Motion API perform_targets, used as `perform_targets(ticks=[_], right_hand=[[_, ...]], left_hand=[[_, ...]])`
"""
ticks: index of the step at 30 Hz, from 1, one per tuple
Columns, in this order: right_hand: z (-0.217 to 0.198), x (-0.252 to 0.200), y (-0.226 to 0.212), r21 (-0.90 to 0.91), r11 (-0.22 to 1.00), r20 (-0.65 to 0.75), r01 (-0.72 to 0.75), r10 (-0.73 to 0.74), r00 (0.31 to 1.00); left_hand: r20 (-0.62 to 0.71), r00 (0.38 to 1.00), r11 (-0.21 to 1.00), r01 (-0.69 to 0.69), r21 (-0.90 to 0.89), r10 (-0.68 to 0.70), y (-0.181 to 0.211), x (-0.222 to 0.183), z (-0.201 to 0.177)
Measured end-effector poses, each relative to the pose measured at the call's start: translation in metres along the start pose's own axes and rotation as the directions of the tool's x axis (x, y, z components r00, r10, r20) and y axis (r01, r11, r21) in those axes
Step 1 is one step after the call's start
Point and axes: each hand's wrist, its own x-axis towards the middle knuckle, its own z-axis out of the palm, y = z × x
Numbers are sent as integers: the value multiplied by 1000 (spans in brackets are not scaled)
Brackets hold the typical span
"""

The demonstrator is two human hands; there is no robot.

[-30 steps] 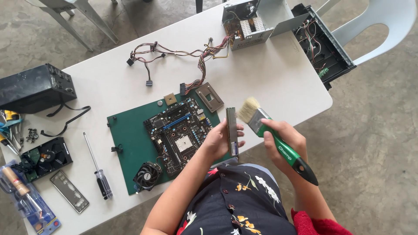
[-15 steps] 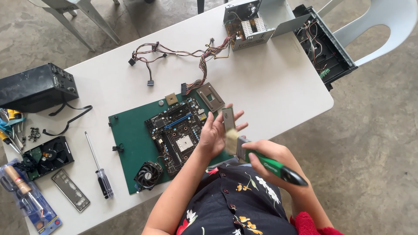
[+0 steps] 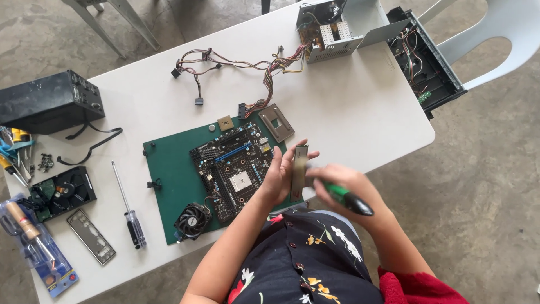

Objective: Cleaning a CPU heatsink and other computer components using a brush and a screwdriver on a repair bench.

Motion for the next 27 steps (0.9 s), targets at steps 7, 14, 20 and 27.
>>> perform_targets(ticks=[7, 14, 20, 27], right_hand=[[0, -4, -11, 2, 1000, 207, -18, 17, 978], [3, -5, 0, -43, 989, 30, -139, 140, 990], [7, -7, 5, 62, 932, 147, -357, 345, 927], [25, -13, 11, 86, 979, -28, -186, 189, 982]], left_hand=[[-69, 998, 998, 2, 67, 2, 23, -10, 18], [-87, 996, 999, 17, 35, -14, 3, -7, 16], [-124, 990, 985, -44, 168, 65, -4, 5, -3], [-222, 963, 967, -97, 236, 151, -14, 8, -15]])
